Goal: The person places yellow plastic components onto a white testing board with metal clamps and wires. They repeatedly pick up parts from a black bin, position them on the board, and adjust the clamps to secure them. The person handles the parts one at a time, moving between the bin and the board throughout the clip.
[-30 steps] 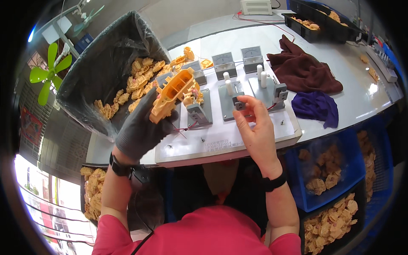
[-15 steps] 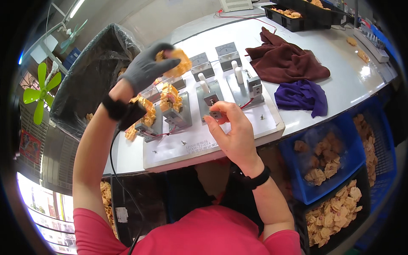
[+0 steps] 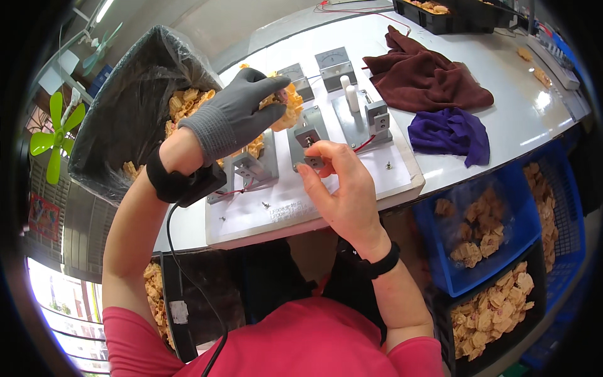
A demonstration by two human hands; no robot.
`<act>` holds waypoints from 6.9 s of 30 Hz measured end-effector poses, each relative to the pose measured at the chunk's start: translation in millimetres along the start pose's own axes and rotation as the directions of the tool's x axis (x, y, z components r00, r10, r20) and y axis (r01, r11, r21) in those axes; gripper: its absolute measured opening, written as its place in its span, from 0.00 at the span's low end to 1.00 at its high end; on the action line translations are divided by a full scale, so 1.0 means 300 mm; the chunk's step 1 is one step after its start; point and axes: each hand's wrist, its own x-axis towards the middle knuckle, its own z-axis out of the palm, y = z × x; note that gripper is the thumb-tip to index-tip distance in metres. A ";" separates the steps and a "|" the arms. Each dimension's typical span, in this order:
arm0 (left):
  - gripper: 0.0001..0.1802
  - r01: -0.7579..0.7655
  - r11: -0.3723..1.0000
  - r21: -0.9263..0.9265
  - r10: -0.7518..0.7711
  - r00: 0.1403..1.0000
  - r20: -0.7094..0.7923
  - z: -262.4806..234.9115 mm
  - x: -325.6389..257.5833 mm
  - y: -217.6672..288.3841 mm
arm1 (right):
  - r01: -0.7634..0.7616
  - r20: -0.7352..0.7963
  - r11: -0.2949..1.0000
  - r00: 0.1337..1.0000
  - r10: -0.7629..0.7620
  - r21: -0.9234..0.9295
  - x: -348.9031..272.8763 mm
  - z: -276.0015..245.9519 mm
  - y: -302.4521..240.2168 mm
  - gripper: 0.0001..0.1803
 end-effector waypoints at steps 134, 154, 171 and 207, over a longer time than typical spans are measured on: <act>0.23 0.224 0.381 -0.897 -0.776 0.604 -0.179 0.585 -0.782 -0.304 | 0.072 0.352 0.864 0.927 0.126 -0.499 0.029 -0.005 -0.083 0.08; 0.21 0.112 0.162 -0.980 -0.802 0.593 -0.064 0.583 -0.794 -0.302 | 0.216 0.539 0.844 0.837 0.100 -0.491 -0.017 0.216 -0.056 0.09; 0.20 0.079 0.173 -0.982 -0.807 0.582 -0.095 0.567 -0.804 -0.303 | 0.208 0.494 0.838 0.865 0.083 -0.504 -0.040 0.219 -0.048 0.11; 0.06 0.380 0.715 -0.586 -0.636 0.701 -0.322 0.408 -0.664 -0.190 | 0.315 0.506 0.831 0.861 -0.047 -0.458 -0.029 0.221 -0.031 0.11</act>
